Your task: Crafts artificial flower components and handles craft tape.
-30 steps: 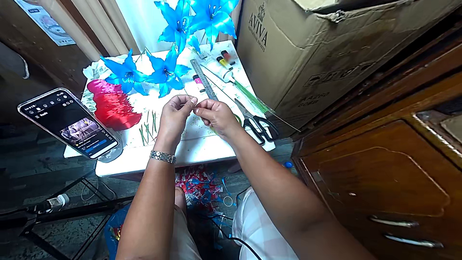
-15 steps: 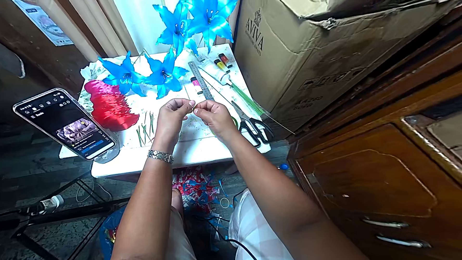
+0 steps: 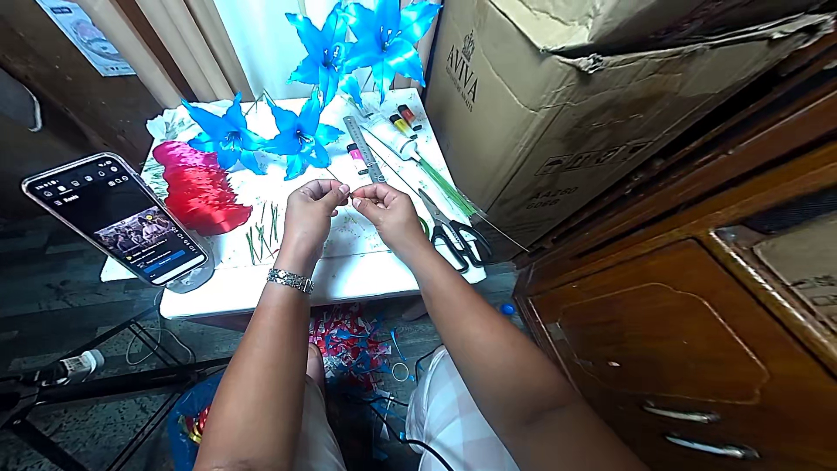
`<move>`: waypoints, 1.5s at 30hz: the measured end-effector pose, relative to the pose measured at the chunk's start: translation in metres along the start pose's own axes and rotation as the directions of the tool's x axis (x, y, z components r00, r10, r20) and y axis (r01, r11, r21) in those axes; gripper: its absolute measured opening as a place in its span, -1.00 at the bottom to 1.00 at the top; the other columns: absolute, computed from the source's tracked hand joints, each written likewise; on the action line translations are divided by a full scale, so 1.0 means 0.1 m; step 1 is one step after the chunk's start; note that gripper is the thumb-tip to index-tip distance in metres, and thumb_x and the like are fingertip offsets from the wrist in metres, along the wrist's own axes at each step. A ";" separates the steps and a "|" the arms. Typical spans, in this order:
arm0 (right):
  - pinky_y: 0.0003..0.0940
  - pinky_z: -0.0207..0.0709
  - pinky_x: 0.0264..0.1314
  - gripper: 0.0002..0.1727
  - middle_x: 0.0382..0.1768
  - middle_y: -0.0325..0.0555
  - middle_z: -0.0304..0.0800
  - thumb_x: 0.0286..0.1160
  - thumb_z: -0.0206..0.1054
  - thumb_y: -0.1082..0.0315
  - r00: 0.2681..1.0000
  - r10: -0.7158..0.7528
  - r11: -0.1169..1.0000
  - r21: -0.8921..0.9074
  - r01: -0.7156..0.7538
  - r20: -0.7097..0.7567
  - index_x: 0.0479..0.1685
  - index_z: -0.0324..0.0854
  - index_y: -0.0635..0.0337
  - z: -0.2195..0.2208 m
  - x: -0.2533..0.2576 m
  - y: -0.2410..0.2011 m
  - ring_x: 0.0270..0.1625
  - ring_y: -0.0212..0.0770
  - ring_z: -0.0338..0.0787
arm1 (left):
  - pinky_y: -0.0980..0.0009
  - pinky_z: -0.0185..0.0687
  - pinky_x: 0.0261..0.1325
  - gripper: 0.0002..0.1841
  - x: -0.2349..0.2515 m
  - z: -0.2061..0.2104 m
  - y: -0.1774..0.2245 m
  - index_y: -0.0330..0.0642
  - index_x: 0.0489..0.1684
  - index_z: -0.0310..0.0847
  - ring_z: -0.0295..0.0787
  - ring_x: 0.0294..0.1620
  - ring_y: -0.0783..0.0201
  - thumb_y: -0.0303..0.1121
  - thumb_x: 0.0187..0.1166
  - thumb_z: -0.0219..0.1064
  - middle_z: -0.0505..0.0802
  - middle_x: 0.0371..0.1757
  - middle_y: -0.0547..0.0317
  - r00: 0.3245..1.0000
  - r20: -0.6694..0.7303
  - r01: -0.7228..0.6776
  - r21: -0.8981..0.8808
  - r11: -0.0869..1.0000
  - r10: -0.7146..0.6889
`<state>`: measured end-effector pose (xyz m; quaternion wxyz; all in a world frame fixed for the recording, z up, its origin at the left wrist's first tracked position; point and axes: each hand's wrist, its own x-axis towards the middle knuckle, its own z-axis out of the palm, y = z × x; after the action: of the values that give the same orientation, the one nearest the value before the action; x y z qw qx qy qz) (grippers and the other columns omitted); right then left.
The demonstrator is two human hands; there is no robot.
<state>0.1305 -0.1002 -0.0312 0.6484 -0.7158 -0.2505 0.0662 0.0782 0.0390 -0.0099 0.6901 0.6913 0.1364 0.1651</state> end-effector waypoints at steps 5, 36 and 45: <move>-0.69 0.36 -0.37 -0.90 -0.36 -0.31 0.67 0.61 0.34 0.45 0.997 0.063 0.994 0.091 -0.067 0.045 -0.12 0.71 0.30 0.00 0.02 -0.01 -0.46 -0.61 0.47 | 0.52 0.63 -0.05 -0.90 0.00 -0.04 0.01 -0.21 -0.26 0.63 0.72 -0.24 0.48 -0.51 0.68 0.25 0.77 -0.32 0.30 0.999 0.038 -0.026 0.037 0.999 0.025; -0.68 0.31 -0.45 -0.94 -0.42 -0.32 0.62 0.58 0.34 0.47 0.995 0.092 0.979 0.186 -0.084 -0.036 -0.19 0.69 0.28 0.04 0.03 -0.01 -0.53 -0.59 0.42 | 0.34 0.60 0.18 -0.80 -0.04 0.02 0.00 -0.15 -0.09 0.71 0.73 0.11 0.39 -0.40 0.80 0.13 0.85 0.00 0.25 0.996 0.072 0.064 -0.066 0.996 -0.059; -0.67 0.38 -0.27 -0.89 -0.22 -0.18 0.66 0.55 0.34 0.45 0.969 -0.219 0.973 -0.104 0.208 -0.110 -0.17 0.73 0.31 0.02 0.00 0.08 -0.34 -0.54 0.50 | 0.54 0.61 -0.16 -0.88 -0.03 0.07 0.01 -0.14 -0.34 0.67 0.73 -0.25 0.47 -0.40 0.63 0.38 0.82 -0.29 0.28 0.995 -0.030 0.093 -0.069 0.993 -0.095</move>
<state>0.1316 -0.0985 -0.0390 0.6323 -0.7162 -0.2893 -0.0592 0.0781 0.0314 -0.0091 0.7176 0.6576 0.1749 0.1484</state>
